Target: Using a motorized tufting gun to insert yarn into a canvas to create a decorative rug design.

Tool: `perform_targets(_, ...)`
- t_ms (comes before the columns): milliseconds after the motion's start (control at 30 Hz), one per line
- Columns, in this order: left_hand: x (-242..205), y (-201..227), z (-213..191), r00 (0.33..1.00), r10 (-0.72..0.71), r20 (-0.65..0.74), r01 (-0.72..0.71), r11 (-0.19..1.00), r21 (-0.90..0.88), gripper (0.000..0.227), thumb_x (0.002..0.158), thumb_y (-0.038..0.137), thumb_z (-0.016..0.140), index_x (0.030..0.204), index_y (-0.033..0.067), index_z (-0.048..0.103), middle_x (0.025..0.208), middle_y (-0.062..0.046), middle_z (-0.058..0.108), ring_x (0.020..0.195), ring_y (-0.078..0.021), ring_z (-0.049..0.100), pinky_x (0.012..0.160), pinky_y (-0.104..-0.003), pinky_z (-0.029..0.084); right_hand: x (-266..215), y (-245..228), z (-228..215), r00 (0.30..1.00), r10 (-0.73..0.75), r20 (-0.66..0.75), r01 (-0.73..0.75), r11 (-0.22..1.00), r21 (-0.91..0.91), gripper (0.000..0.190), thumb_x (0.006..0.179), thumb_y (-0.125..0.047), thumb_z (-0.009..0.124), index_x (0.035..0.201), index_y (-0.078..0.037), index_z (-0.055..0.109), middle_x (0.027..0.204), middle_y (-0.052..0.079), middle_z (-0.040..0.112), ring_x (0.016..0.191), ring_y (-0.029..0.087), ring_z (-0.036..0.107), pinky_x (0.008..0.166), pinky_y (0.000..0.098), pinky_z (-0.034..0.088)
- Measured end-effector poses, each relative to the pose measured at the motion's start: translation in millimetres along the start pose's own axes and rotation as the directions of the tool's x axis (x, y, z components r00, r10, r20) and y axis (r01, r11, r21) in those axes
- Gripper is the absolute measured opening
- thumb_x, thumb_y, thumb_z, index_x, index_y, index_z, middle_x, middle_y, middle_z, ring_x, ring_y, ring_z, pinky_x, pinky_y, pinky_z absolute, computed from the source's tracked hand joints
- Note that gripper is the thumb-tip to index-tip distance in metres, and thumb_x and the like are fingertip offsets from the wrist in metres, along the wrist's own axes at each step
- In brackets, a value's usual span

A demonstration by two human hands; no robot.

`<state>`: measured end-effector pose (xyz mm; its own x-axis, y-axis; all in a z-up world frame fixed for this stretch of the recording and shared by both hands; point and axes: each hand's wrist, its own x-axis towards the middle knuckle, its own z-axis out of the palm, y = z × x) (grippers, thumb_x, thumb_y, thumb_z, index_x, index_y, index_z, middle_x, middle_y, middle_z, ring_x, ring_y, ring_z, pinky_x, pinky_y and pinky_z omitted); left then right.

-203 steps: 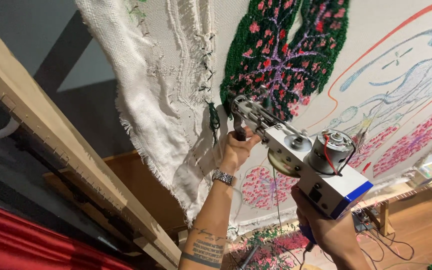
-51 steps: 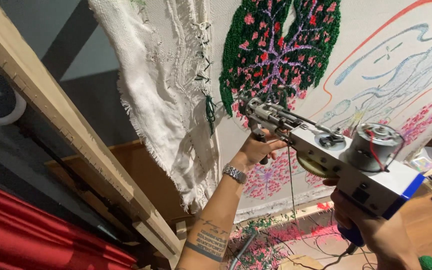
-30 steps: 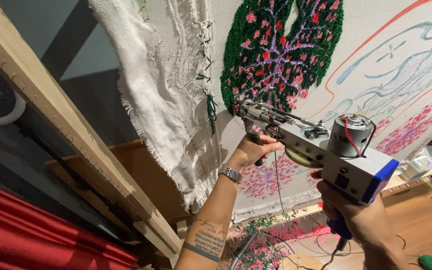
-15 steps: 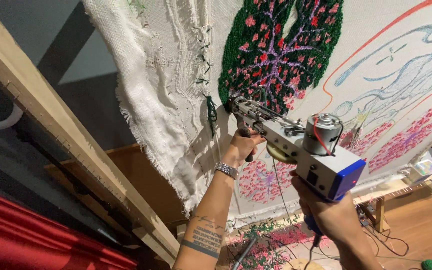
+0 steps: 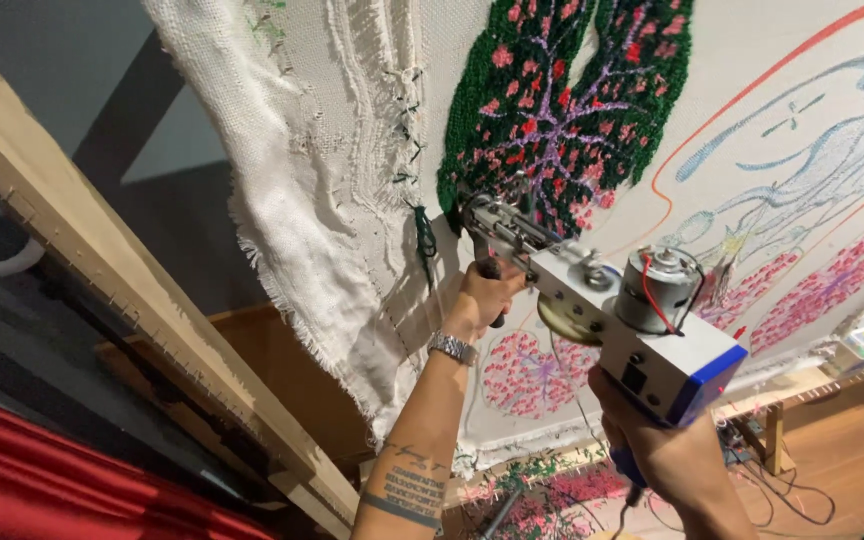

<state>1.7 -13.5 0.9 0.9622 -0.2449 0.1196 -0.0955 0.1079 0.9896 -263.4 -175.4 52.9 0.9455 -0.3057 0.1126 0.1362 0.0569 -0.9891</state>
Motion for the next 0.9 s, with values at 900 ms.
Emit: perform_targets(900, -9.7, 16.1, 7.6, 0.991, 0.119, 0.063, -0.121, 0.992, 0.033, 0.027, 0.079, 0.015, 0.085, 0.092, 0.0058, 0.063, 0.092, -0.002, 0.076, 0.060, -0.0055, 0.061, 0.044, -0.024, 0.047, 12.8, -9.0, -31.1, 0.998, -0.026, 0.063, 0.024, 1.000, 0.019, 0.024, 0.083, -0.008, 0.073, 0.105, 0.000, 0.071, 0.060, 0.005, 0.053, 0.046, 0.015, 0.048, 0.041, 0.0329, 0.039)
